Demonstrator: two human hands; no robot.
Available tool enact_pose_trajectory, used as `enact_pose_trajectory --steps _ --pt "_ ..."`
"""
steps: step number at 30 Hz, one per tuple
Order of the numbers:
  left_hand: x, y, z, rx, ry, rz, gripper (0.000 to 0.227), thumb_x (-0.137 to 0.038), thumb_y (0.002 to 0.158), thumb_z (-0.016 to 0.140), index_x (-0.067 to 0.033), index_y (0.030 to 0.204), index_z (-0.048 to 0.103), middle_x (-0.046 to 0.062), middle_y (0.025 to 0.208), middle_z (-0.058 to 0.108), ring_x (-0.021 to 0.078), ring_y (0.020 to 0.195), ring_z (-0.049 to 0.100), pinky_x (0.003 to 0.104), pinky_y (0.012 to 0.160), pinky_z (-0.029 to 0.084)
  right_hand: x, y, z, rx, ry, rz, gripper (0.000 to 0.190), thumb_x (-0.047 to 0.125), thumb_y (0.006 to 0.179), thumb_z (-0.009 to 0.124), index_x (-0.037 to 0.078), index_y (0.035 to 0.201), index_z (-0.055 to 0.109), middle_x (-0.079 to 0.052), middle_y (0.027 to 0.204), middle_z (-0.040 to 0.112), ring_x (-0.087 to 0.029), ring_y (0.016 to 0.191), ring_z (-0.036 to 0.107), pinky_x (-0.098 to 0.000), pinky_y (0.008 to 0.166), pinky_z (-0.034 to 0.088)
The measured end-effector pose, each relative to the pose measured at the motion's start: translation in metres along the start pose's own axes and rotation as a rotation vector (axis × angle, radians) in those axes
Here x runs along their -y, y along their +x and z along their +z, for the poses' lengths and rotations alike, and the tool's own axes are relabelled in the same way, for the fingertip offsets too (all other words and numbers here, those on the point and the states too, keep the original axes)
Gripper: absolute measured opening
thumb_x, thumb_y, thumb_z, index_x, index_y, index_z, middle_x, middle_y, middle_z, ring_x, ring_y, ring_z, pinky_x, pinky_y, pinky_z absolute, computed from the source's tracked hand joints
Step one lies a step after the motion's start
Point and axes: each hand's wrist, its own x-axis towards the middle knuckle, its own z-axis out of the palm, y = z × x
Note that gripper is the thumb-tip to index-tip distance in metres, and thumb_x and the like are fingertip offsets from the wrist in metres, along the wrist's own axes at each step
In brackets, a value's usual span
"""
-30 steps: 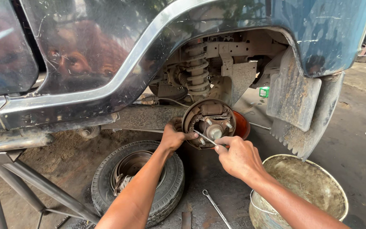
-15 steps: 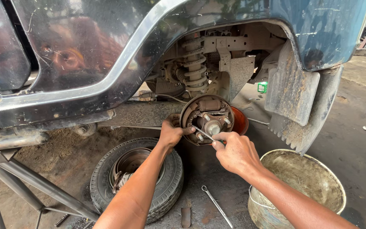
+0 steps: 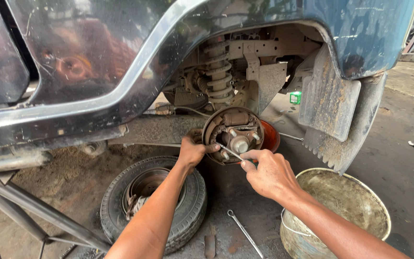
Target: The person uses a screwdriver and by hand to remove and replace components of a drum brake assembly. They manipulate springs and brake shoes while working on the ground near a vehicle.
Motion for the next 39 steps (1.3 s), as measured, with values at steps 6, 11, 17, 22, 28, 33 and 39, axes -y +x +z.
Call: enact_pose_trajectory --steps 6,11,17,22,28,33,39 --pt "-0.005 -0.003 0.001 0.01 -0.034 -0.021 0.075 -0.003 0.061 0.091 0.0063 0.128 0.058 0.02 0.106 0.076 0.0269 0.094 0.075 0.037 0.084 0.063 -0.005 0.005 0.008 -0.047 0.002 -0.07 0.035 0.031 0.093 0.064 0.018 0.123 0.075 -0.018 0.077 0.077 -0.031 0.076 0.078 -0.0448 0.08 0.06" --pt "-0.006 -0.003 0.001 -0.009 0.005 -0.075 0.075 -0.001 0.062 0.09 0.0057 0.129 0.057 0.02 0.106 0.075 0.0271 0.093 0.075 0.037 0.084 0.064 -0.006 0.004 0.009 -0.059 0.013 -0.102 0.035 0.03 0.093 0.064 0.017 0.124 0.074 -0.016 0.083 0.077 -0.031 0.077 0.079 -0.0438 0.08 0.061" --pt "0.005 0.008 0.001 -0.029 -0.06 -0.022 0.065 0.004 0.061 0.089 0.0067 0.121 0.065 0.017 0.107 0.076 0.0268 0.094 0.074 0.037 0.086 0.061 0.011 -0.005 0.007 -0.064 -0.02 -0.039 0.032 0.027 0.094 0.064 0.019 0.123 0.074 -0.022 0.082 0.078 -0.036 0.079 0.079 -0.0455 0.08 0.061" --pt "0.003 0.005 0.006 -0.032 -0.133 -0.077 0.059 0.008 0.061 0.085 0.0053 0.117 0.067 0.017 0.105 0.076 0.0281 0.092 0.074 0.039 0.082 0.063 0.011 -0.006 0.023 -0.156 0.008 -0.062 0.029 0.026 0.091 0.068 0.018 0.117 0.076 -0.025 0.093 0.076 -0.04 0.091 0.075 -0.0475 0.085 0.059" --pt "0.004 0.006 0.011 -0.07 -0.136 -0.095 0.061 0.011 0.061 0.083 0.0065 0.12 0.067 0.018 0.105 0.076 0.0285 0.092 0.074 0.039 0.079 0.063 0.014 -0.004 0.016 -0.145 0.018 -0.027 0.028 0.026 0.089 0.069 0.019 0.114 0.078 -0.021 0.093 0.078 -0.039 0.093 0.075 -0.0478 0.086 0.059" --pt "-0.004 0.002 0.007 -0.052 -0.18 -0.169 0.064 0.011 0.06 0.082 0.0045 0.122 0.065 0.019 0.105 0.075 0.0307 0.092 0.074 0.042 0.08 0.064 0.014 -0.009 0.028 -0.208 -0.001 -0.072 0.027 0.025 0.09 0.069 0.018 0.113 0.079 -0.021 0.094 0.076 -0.041 0.092 0.074 -0.0497 0.084 0.059" --pt "-0.014 0.003 0.007 -0.043 -0.103 -0.172 0.067 0.011 0.058 0.082 0.0061 0.122 0.065 0.023 0.105 0.075 0.0346 0.095 0.074 0.041 0.083 0.062 0.007 0.0 0.024 -0.178 -0.03 -0.094 0.028 0.025 0.089 0.069 0.018 0.114 0.078 -0.023 0.083 0.076 -0.04 0.081 0.077 -0.0498 0.076 0.062"
